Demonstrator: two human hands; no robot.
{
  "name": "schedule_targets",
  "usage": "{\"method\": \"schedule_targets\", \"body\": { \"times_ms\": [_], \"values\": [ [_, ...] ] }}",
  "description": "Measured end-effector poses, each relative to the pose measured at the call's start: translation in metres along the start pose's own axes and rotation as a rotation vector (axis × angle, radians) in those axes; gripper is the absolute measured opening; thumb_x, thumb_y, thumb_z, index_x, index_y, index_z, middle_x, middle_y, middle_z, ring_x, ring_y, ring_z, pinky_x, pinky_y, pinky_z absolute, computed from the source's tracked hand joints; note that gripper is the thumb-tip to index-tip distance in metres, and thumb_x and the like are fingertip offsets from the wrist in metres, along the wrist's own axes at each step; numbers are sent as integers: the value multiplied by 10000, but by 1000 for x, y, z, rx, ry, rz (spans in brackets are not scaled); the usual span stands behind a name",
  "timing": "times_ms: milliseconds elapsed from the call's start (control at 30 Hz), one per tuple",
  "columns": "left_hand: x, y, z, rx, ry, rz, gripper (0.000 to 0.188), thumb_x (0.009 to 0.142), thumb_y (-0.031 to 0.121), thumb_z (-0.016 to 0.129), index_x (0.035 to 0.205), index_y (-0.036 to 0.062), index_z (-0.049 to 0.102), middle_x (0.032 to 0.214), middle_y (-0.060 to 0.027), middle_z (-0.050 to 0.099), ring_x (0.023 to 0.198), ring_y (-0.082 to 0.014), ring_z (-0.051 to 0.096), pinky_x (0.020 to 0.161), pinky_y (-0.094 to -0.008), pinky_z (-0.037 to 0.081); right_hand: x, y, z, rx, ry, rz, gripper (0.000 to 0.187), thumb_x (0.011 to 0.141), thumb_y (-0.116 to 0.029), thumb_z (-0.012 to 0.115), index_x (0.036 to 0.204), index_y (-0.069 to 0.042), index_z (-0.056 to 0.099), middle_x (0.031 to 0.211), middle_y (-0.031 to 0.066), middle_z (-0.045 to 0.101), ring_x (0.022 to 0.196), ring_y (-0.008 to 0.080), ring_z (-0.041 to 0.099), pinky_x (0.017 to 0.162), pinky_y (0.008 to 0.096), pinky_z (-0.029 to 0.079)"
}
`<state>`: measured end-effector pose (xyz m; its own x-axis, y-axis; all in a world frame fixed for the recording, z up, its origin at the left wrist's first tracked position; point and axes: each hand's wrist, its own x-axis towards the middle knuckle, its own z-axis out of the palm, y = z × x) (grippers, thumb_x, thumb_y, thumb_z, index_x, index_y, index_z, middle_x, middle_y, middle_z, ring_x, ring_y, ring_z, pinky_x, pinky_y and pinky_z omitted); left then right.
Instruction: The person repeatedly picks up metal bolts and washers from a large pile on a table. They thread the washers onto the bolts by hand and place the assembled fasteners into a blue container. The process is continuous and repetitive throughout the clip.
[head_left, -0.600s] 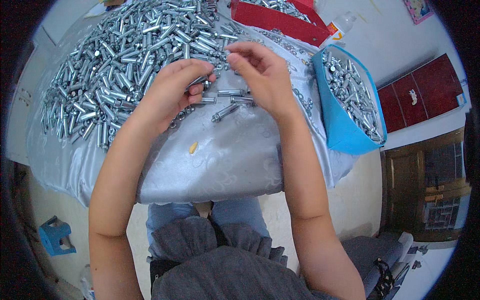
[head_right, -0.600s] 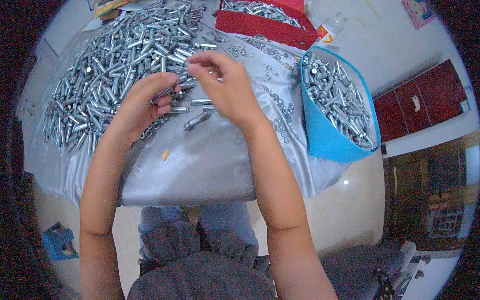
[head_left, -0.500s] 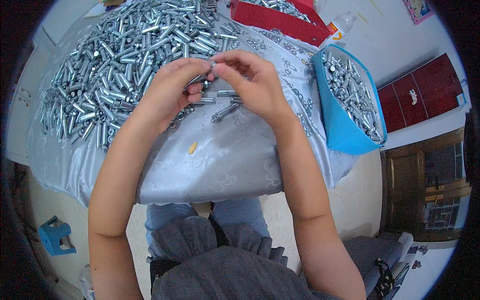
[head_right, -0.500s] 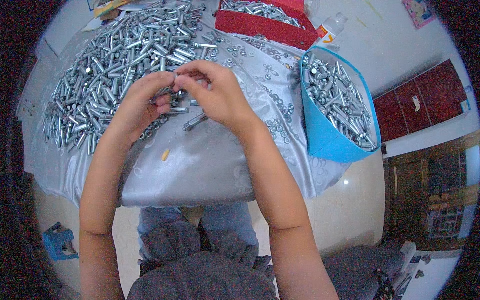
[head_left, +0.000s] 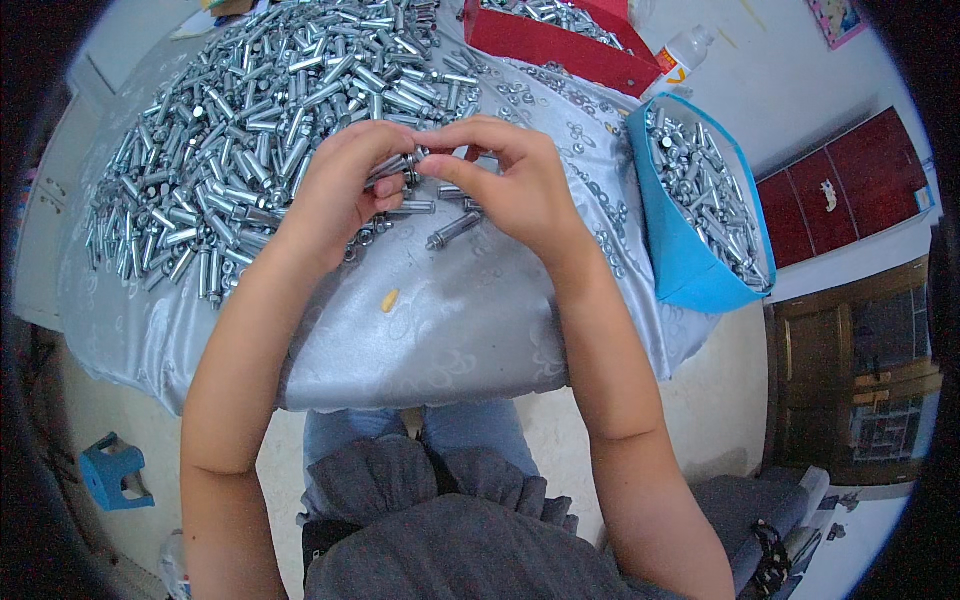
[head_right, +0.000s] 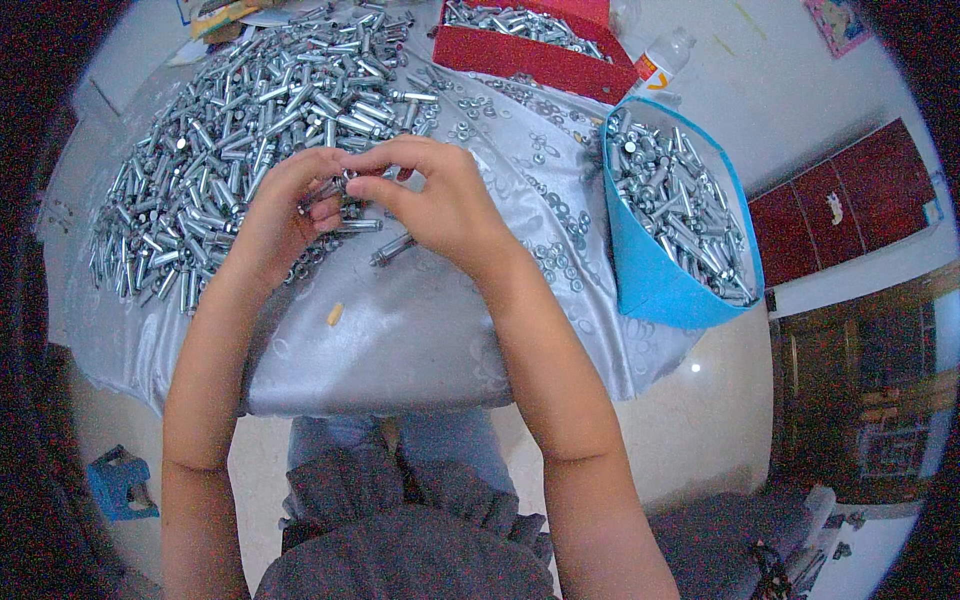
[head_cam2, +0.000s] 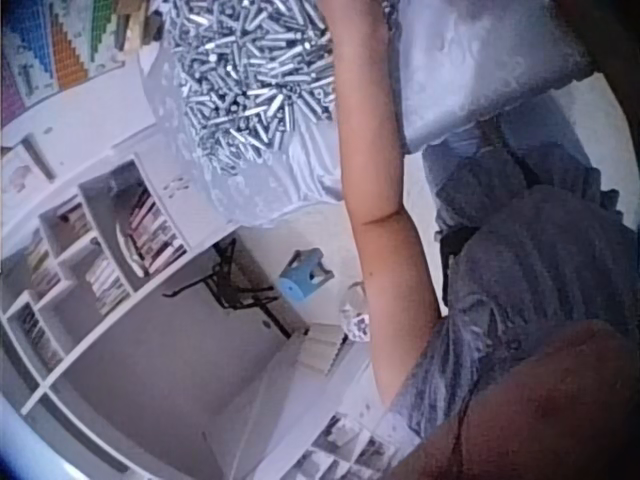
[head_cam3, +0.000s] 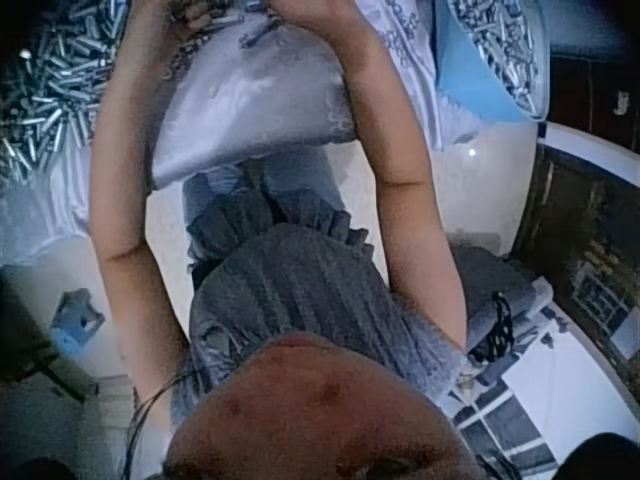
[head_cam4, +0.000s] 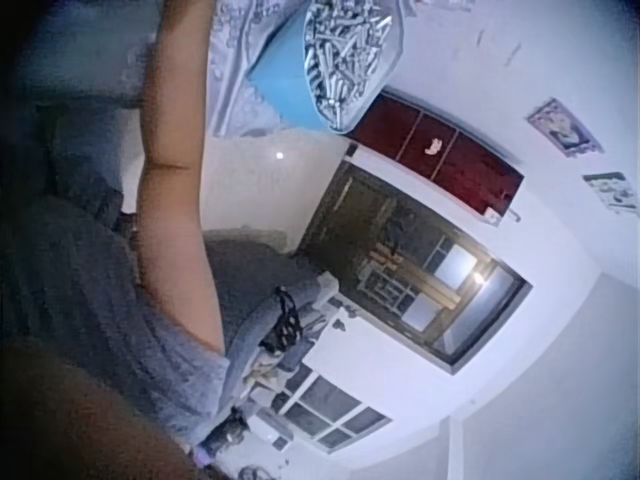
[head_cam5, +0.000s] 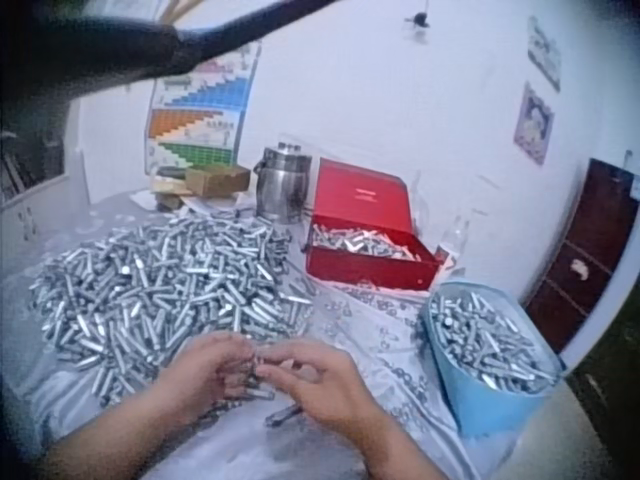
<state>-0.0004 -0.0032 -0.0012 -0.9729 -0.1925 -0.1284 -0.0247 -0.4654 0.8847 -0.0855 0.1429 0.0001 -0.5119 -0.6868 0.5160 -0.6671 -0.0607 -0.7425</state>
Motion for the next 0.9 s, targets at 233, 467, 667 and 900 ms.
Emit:
{"method": "schedule_targets", "body": {
  "times_ms": [233, 467, 667, 900],
  "values": [
    [1, -5, 4, 84, 130, -10, 177, 825, 199, 495, 920, 50, 508, 651, 21, 411, 479, -51, 306, 427, -194, 266, -1, -4, 1, -23, 11, -106, 185, 680, -78, 674, 862, -43, 663, 800, 57, 631, 719, 125, 552, 627, 238, 427],
    [4, -18, 8, 198, 236, 181, 200, 842, 207, 520, 927, 30, 481, 672, 3, 492, 469, -56, 424, 406, -186, 336, -4, -7, -1, -116, 3, -70, 167, 717, -151, 638, 842, -42, 642, 788, 98, 612, 721, 225, 555, 663, 313, 436],
    [-1, -14, 13, 308, 276, 376, 165, 842, 179, 528, 916, 36, 490, 731, -6, 519, 527, -43, 442, 430, -175, 341, -6, -10, 10, -97, -9, -48, 172, 774, -166, 575, 832, -13, 520, 737, 131, 548, 707, 271, 516, 627, 362, 418],
    [6, -22, 6, 470, 203, 652, 139, 846, 153, 530, 941, 57, 495, 786, 20, 508, 553, -13, 418, 418, -163, 319, -5, -13, 10, -233, -81, -8, 281, 865, -242, 471, 724, -2, 510, 599, 113, 497, 569, 199, 486, 549, 317, 391]
  ]
}}
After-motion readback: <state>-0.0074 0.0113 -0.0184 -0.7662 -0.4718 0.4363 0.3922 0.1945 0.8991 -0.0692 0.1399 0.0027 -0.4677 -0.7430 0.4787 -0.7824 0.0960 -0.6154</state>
